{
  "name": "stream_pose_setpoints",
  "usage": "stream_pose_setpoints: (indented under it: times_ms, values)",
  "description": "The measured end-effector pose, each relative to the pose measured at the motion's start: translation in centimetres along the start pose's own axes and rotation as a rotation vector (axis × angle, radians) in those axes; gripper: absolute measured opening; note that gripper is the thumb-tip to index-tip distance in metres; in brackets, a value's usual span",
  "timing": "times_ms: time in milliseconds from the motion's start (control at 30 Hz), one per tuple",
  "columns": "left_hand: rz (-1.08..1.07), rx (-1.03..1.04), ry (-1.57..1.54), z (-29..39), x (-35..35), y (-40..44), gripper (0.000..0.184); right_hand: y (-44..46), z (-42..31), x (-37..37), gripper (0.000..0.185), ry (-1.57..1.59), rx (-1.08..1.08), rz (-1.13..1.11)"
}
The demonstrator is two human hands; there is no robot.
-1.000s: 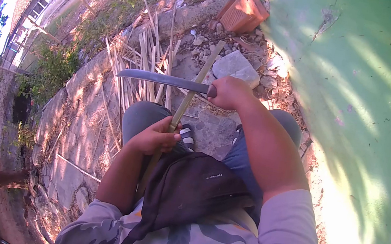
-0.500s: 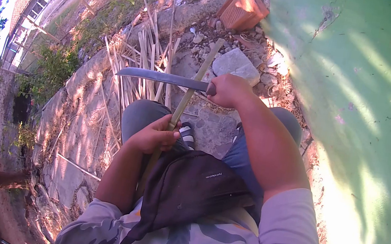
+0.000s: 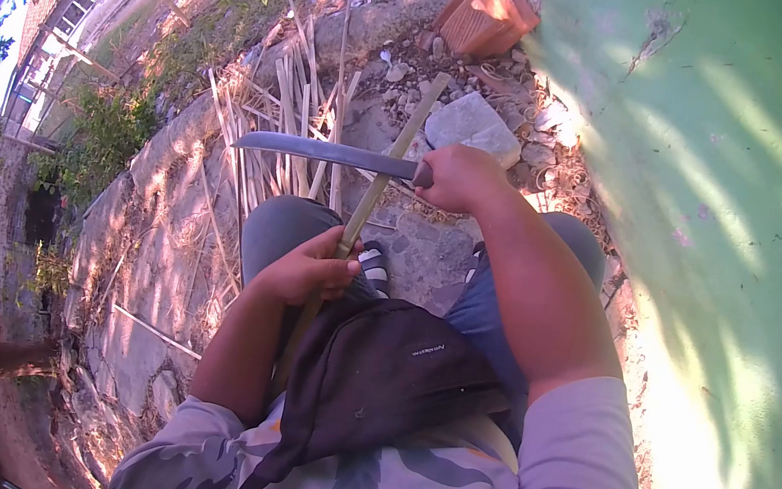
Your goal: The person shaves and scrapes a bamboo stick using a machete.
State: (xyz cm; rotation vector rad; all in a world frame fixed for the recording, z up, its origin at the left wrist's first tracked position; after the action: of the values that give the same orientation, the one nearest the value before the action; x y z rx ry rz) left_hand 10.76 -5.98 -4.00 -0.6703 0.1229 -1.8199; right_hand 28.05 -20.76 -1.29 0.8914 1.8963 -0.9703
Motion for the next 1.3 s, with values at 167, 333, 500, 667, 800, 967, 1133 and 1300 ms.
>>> stream_pose_setpoints:
  times_ms: [167,333,500,667,800,967,1133,1300]
  values:
    - [0.002,0.002,0.007,-0.01,-0.01,0.02,0.046,-0.08,-0.08,0.02,0.029,-0.018,0.013,-0.028]
    - [-0.009,0.005,0.030,-0.09,-0.18,0.06,0.046,-0.14,-0.15,-0.11,0.030,-0.021,0.008,-0.022]
    - [-0.005,0.009,0.034,0.00,-0.09,0.03,0.046,-0.11,-0.08,-0.04,0.030,-0.023,0.012,-0.026]
    - [-0.014,0.010,0.030,-0.12,-0.21,0.08,0.045,0.08,0.12,0.26,0.029,-0.018,0.023,-0.031]
    - [-0.011,0.003,-0.001,-0.20,-0.23,0.04,0.044,0.10,0.11,0.23,0.028,0.005,0.015,-0.006]
    - [-0.012,0.011,-0.018,-0.06,-0.03,-0.03,0.045,-0.27,-0.17,-0.32,0.027,0.021,0.006,0.007]
    - [-0.010,-0.015,0.004,0.00,0.14,-0.07,0.040,-0.13,-0.10,-0.18,0.028,0.012,0.007,0.011]
    - [-0.010,-0.017,-0.017,0.01,0.23,-0.08,0.039,0.00,0.04,-0.02,0.028,0.012,0.007,0.009]
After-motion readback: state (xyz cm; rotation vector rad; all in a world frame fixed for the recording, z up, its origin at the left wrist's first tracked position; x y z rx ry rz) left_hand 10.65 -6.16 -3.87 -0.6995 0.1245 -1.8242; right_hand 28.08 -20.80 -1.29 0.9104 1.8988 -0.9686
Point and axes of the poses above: each hand's wrist, its own y-axis towards the middle knuckle, its own x-axis out of the palm, z = x × y, the point moved 9 cm from there along y, towards the middle knuckle, and after that the axes turned 11 degrees about x, right-handed, at the moved point
